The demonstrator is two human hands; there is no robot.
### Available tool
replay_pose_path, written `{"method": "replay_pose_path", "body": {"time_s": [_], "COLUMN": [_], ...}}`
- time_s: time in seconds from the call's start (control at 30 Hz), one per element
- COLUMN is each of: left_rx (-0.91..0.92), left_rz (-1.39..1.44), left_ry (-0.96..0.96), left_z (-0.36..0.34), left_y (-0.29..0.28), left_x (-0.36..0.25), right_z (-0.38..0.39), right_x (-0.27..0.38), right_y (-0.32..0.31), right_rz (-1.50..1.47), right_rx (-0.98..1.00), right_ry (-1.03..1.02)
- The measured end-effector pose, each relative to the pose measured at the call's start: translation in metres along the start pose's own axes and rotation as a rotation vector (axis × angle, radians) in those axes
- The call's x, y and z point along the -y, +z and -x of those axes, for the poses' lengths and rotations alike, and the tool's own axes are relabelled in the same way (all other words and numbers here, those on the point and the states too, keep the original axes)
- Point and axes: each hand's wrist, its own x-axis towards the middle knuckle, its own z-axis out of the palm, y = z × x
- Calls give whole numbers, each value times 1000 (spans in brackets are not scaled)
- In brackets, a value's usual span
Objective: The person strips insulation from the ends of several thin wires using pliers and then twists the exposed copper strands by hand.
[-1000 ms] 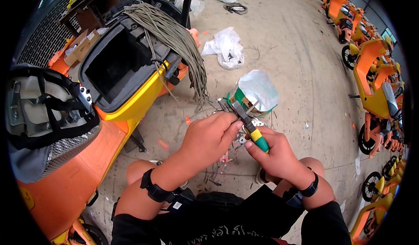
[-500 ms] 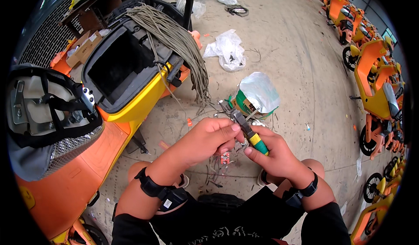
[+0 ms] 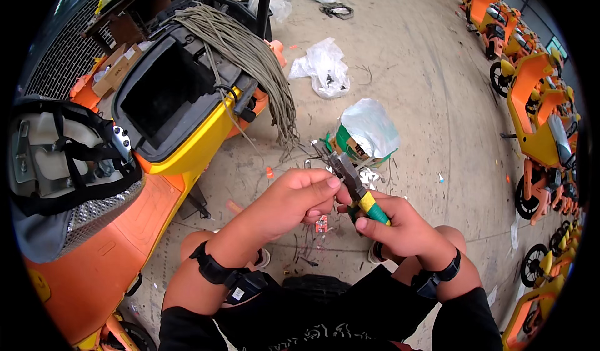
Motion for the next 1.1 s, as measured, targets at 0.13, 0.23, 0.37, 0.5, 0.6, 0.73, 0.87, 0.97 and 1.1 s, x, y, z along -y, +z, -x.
{"method": "replay_pose_path", "body": {"time_s": [0.13,0.23,0.37,0.5,0.6,0.73,0.87,0.97,1.1], "left_rx": [-26,-308,-499,-534,-569,-614,-625,-633,-619], "left_rz": [-63,-471,-1090,-1190,-1205,-1202,-1187,-1174,-1048], "left_ry": [47,282,697,776,782,764,759,724,653], "left_z": [-2,-4,-7,-9,-9,-8,-9,-7,-6], "left_y": [0,9,9,14,16,16,16,17,16], "left_x": [2,10,19,22,21,19,19,18,19], "right_z": [0,1,1,-1,0,2,3,2,4], "right_x": [0,0,-7,-7,-7,-9,-8,1,20], "right_y": [-1,-6,-6,-4,-4,-1,3,2,4], "right_rz": [14,34,-35,-26,47,291,279,293,179], "right_rx": [-6,-26,-164,-246,-276,-336,-301,-251,-185], "right_ry": [-19,29,52,43,43,-45,-13,23,225]}}
